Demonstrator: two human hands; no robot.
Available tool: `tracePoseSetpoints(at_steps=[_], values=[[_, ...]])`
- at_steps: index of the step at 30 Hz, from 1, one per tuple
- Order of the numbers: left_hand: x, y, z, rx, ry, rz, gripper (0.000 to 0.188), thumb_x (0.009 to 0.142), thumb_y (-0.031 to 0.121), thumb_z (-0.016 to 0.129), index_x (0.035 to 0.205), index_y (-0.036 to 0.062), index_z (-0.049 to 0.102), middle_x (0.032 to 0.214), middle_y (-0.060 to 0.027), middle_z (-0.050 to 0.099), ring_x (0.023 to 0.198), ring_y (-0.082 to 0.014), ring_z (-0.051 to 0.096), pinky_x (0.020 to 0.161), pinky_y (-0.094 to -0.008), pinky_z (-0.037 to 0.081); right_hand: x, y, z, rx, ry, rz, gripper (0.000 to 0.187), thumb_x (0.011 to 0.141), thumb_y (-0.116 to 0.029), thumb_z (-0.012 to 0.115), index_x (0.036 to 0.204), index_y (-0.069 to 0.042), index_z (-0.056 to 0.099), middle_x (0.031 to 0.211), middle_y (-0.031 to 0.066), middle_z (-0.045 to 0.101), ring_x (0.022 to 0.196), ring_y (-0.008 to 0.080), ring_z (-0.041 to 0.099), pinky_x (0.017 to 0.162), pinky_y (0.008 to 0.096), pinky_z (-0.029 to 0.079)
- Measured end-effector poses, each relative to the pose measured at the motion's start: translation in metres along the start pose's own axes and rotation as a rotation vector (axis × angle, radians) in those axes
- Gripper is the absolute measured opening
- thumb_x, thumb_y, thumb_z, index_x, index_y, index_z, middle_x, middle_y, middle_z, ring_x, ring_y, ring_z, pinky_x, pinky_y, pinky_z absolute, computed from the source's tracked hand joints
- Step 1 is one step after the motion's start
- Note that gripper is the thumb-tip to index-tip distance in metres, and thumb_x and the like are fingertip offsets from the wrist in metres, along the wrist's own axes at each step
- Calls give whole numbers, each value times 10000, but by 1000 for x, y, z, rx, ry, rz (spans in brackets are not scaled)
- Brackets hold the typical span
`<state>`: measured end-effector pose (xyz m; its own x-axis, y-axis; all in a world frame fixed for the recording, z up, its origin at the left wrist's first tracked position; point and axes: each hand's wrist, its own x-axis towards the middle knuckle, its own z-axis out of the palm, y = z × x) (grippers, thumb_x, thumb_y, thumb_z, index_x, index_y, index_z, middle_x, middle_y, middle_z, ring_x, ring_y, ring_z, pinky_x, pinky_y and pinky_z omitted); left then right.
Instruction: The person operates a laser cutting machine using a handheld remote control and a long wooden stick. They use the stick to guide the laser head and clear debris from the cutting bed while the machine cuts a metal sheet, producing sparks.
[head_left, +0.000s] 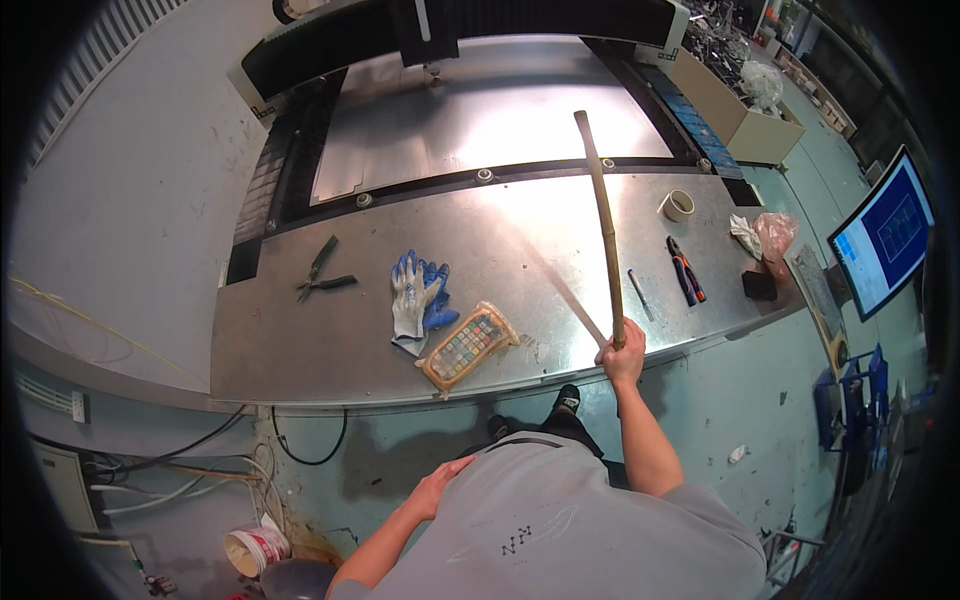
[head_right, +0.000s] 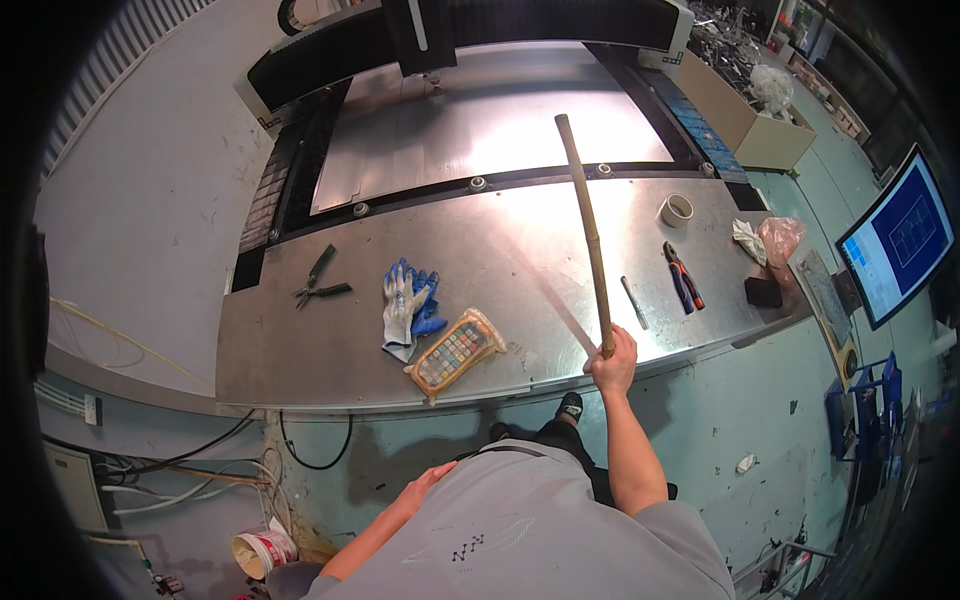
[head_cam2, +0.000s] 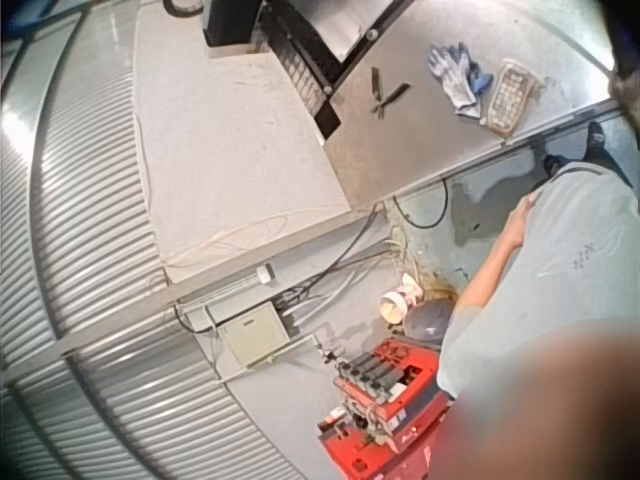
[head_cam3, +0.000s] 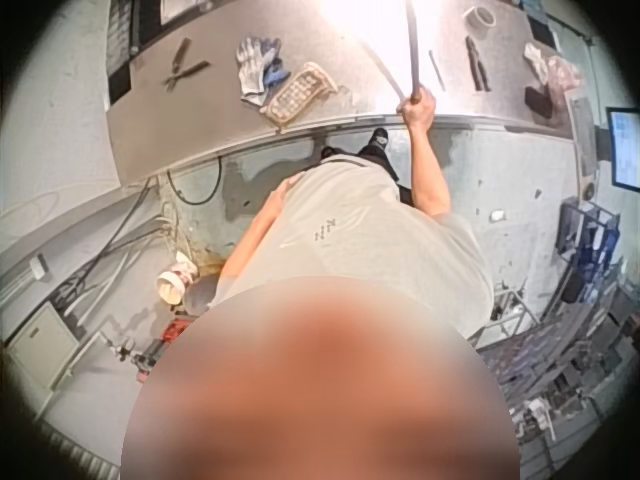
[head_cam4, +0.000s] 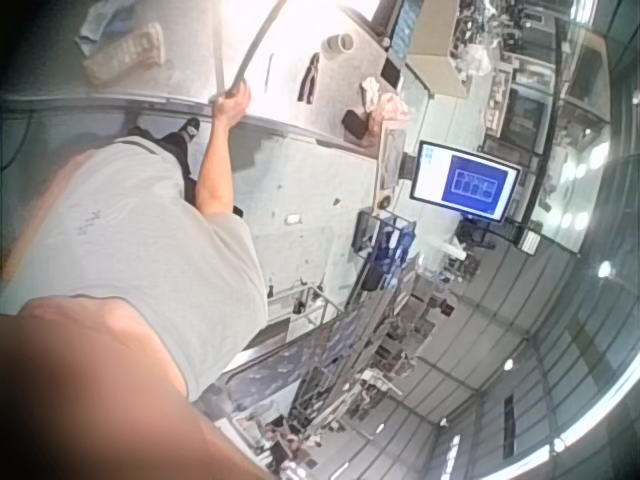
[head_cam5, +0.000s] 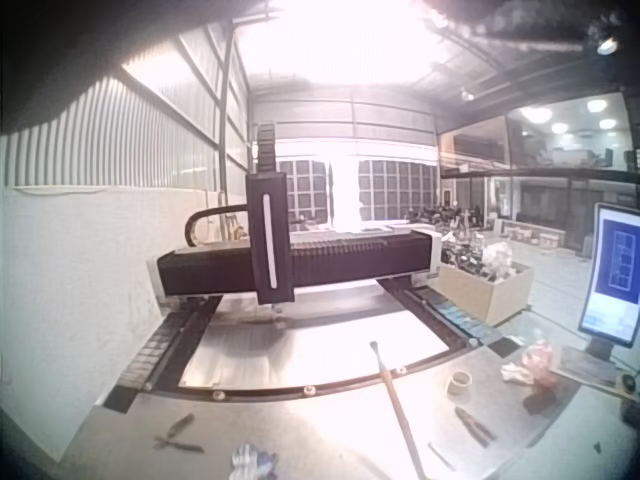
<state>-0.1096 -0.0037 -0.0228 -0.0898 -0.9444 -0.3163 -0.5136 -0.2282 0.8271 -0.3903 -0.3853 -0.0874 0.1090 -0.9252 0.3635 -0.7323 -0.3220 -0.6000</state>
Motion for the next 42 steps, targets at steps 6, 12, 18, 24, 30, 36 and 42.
tracePoseSetpoints(at_steps=[6,12,18,24,30,36,42], values=[[0,1,0,-13,0,-10,803,845,261,697,1561,201,339,1559,-47,460,1359,-315,506,1081,-432,477,0,1,0,-7,-15,-6,353,770,-10,589,1107,-25,693,1271,132,657,1214,359,557,1066,455,436],[1,-2,1,5,1,-10,790,854,266,686,1561,206,339,1557,-46,462,1356,-312,508,1082,-431,477,0,-2,0,11,-4,17,335,769,-5,588,1089,-22,686,1261,138,657,1202,368,558,1058,458,438],[2,-1,1,-3,0,-12,792,853,267,685,1562,216,336,1556,-40,462,1356,-309,507,1083,-433,475,0,-3,1,14,25,-1,302,768,2,592,1057,-16,679,1246,147,658,1186,377,559,1043,457,442],[0,3,-1,-25,-14,-56,794,851,262,689,1563,223,338,1549,-45,466,1361,-311,504,1090,-430,467,0,-2,1,24,17,-2,322,763,-6,597,1071,-21,686,1251,142,661,1193,371,562,1046,454,445],[5,-5,3,-94,-2,-83,722,891,224,658,1554,232,371,1508,-103,501,1359,-337,512,1112,-425,446,0,2,1,3,0,-20,412,713,-4,617,1110,-64,708,1260,120,668,1209,350,572,1051,436,459],[4,-11,6,-101,11,-101,697,907,241,650,1548,228,376,1497,-136,504,1350,-360,524,1127,-424,433,0,2,1,26,26,-18,451,692,-56,650,1141,-55,694,1278,123,660,1207,360,575,1060,455,456],[2,-16,9,-80,31,-65,714,893,267,663,1545,208,377,1499,-141,508,1348,-364,528,1115,-432,444,-1,2,3,54,37,4,448,691,-55,651,1136,-45,699,1262,128,668,1202,374,578,1063,467,452]])
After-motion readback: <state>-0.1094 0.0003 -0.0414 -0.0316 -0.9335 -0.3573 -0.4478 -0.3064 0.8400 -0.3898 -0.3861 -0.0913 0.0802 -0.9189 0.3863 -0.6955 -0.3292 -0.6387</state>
